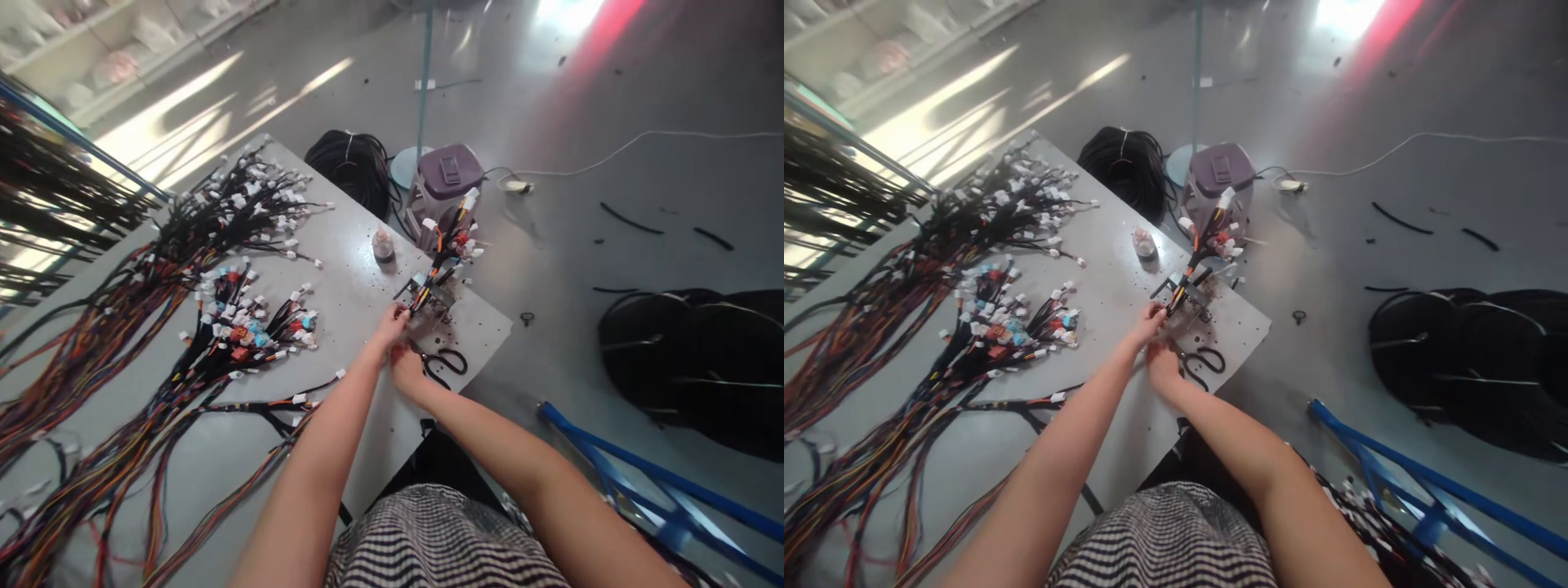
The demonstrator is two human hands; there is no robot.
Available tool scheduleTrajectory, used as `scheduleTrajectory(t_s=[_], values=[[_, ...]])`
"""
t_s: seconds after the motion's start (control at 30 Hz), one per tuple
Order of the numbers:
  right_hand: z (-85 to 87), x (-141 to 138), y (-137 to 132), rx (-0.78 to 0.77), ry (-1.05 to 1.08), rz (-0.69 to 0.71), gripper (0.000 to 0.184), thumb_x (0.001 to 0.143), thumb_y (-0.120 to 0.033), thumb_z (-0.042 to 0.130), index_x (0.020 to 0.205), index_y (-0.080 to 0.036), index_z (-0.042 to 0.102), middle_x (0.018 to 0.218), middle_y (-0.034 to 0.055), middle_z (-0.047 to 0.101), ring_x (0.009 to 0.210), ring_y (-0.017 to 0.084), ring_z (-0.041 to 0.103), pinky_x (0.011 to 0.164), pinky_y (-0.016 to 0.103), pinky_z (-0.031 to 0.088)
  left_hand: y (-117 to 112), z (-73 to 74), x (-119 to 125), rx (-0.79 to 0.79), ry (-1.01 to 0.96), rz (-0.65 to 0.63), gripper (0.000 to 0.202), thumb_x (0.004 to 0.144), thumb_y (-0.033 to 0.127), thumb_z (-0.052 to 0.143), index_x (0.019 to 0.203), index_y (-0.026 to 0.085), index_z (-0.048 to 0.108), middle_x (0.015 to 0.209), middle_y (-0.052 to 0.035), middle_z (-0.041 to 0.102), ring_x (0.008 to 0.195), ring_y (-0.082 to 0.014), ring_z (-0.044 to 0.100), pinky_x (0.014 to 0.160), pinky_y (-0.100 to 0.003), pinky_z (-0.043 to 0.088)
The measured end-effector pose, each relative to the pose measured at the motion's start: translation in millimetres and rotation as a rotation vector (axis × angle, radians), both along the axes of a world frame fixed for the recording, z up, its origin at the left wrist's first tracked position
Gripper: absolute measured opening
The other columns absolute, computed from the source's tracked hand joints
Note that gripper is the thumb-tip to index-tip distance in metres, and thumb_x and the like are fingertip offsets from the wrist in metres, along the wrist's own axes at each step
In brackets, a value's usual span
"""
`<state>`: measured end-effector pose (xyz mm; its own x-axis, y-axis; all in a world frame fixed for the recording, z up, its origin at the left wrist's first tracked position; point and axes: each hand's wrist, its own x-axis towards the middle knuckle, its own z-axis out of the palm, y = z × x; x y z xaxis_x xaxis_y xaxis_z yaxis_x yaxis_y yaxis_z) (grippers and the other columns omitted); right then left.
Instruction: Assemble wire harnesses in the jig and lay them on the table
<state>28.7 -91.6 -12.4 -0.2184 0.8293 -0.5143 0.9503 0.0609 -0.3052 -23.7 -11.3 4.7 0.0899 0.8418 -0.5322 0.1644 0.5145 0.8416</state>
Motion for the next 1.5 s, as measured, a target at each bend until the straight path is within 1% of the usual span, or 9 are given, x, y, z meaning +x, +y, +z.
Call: scheduleTrajectory(t_s=[0.17, 0.33, 0.4, 0.5, 0.63, 0.87, 1.1, 1.37, 1.5], values=[[5.0, 37, -31, -0.066, 0.230, -0.128, 0.028, 0.093, -0.020, 0.045, 0.101, -0.012, 0.071, 0.106, 0.0125, 0.067, 0.090, 0.022, 0.063, 0.074, 0.028, 0.047, -1, -3.2, 2, -0.018, -0.087, 0.047, 0.012, 0.084, 0.023, 0.062, 0.093, 0.015, 0.061, 0.070, -0.0001, 0.061, 0.059, -0.0095, 0.053, 0.054, -0.018, 0.041], [20.1, 111, -62, -0.027, 0.618, -0.674, 0.042, 0.085, -0.049, 0.050, 0.078, -0.016, 0.075, 0.064, 0.0021, 0.063, 0.065, 0.019, 0.057, 0.058, 0.026, 0.039, -3, -9.3, 2, -0.033, -0.129, 0.088, 0.021, 0.083, 0.030, 0.065, 0.096, 0.014, 0.064, 0.067, -0.0009, 0.063, 0.053, -0.0086, 0.048, 0.051, -0.019, 0.038], [29.4, 132, -62, 0.094, 0.651, -0.871, 0.051, 0.078, -0.059, 0.051, 0.077, -0.015, 0.077, 0.061, 0.0018, 0.061, 0.063, 0.021, 0.056, 0.057, 0.027, 0.040, -3, -9.4, 2, -0.040, -0.129, 0.093, 0.022, 0.082, 0.033, 0.065, 0.095, 0.014, 0.065, 0.067, -0.0011, 0.063, 0.051, -0.0081, 0.045, 0.049, -0.020, 0.036], [38.9, 141, -53, 0.192, 0.682, -0.997, 0.051, 0.071, -0.061, 0.055, 0.076, -0.016, 0.078, 0.071, 0.0040, 0.069, 0.072, 0.026, 0.062, 0.065, 0.031, 0.047, -4, -7.8, 3, -0.023, -0.127, 0.094, 0.023, 0.081, 0.035, 0.066, 0.092, 0.014, 0.065, 0.067, -0.0015, 0.063, 0.051, -0.0084, 0.046, 0.049, -0.020, 0.036], [38.0, 127, -49, 0.213, 0.773, -1.026, 0.048, 0.069, -0.059, 0.056, 0.081, -0.018, 0.079, 0.085, 0.0070, 0.073, 0.082, 0.028, 0.067, 0.075, 0.036, 0.052, -5, -6.7, 3, -0.013, -0.134, 0.103, 0.024, 0.080, 0.035, 0.066, 0.090, 0.014, 0.064, 0.066, -0.0010, 0.062, 0.051, -0.0080, 0.045, 0.049, -0.020, 0.035], [32.7, 127, -65, 0.216, 0.739, -1.123, 0.048, 0.070, -0.060, 0.059, 0.081, -0.017, 0.079, 0.079, 0.0057, 0.072, 0.078, 0.030, 0.068, 0.071, 0.037, 0.053, -6, -7.9, 4, -0.020, -0.107, 0.112, 0.023, 0.082, 0.034, 0.064, 0.091, 0.014, 0.063, 0.067, -0.0008, 0.063, 0.049, -0.0077, 0.043, 0.047, -0.020, 0.031], [25.1, 129, -46, 0.193, 0.809, -1.099, 0.045, 0.067, -0.059, 0.060, 0.078, -0.018, 0.078, 0.086, 0.0074, 0.073, 0.086, 0.031, 0.069, 0.080, 0.040, 0.054, -7, -6.8, 5, -0.010, -0.113, 0.112, 0.024, 0.081, 0.038, 0.066, 0.088, 0.015, 0.062, 0.067, 0.0000, 0.061, 0.051, -0.0075, 0.043, 0.049, -0.020, 0.034], [32.5, 129, -70, 0.189, 0.758, -1.176, 0.047, 0.068, -0.059, 0.062, 0.081, -0.017, 0.078, 0.082, 0.0077, 0.073, 0.082, 0.029, 0.069, 0.075, 0.038, 0.055, -8, -8.8, 4, -0.003, -0.131, 0.109, 0.026, 0.080, 0.038, 0.065, 0.091, 0.015, 0.062, 0.068, 0.0005, 0.062, 0.051, -0.0076, 0.044, 0.051, -0.020, 0.036], [29.3, 125, -49, 0.201, 0.835, -1.095, 0.043, 0.070, -0.057, 0.062, 0.077, -0.017, 0.076, 0.078, 0.0059, 0.071, 0.077, 0.025, 0.066, 0.072, 0.034, 0.053, -9, -9.3, 5, 0.001, -0.111, 0.134, 0.025, 0.081, 0.038, 0.065, 0.090, 0.016, 0.061, 0.066, 0.0012, 0.060, 0.051, -0.0074, 0.043, 0.050, -0.020, 0.034]])
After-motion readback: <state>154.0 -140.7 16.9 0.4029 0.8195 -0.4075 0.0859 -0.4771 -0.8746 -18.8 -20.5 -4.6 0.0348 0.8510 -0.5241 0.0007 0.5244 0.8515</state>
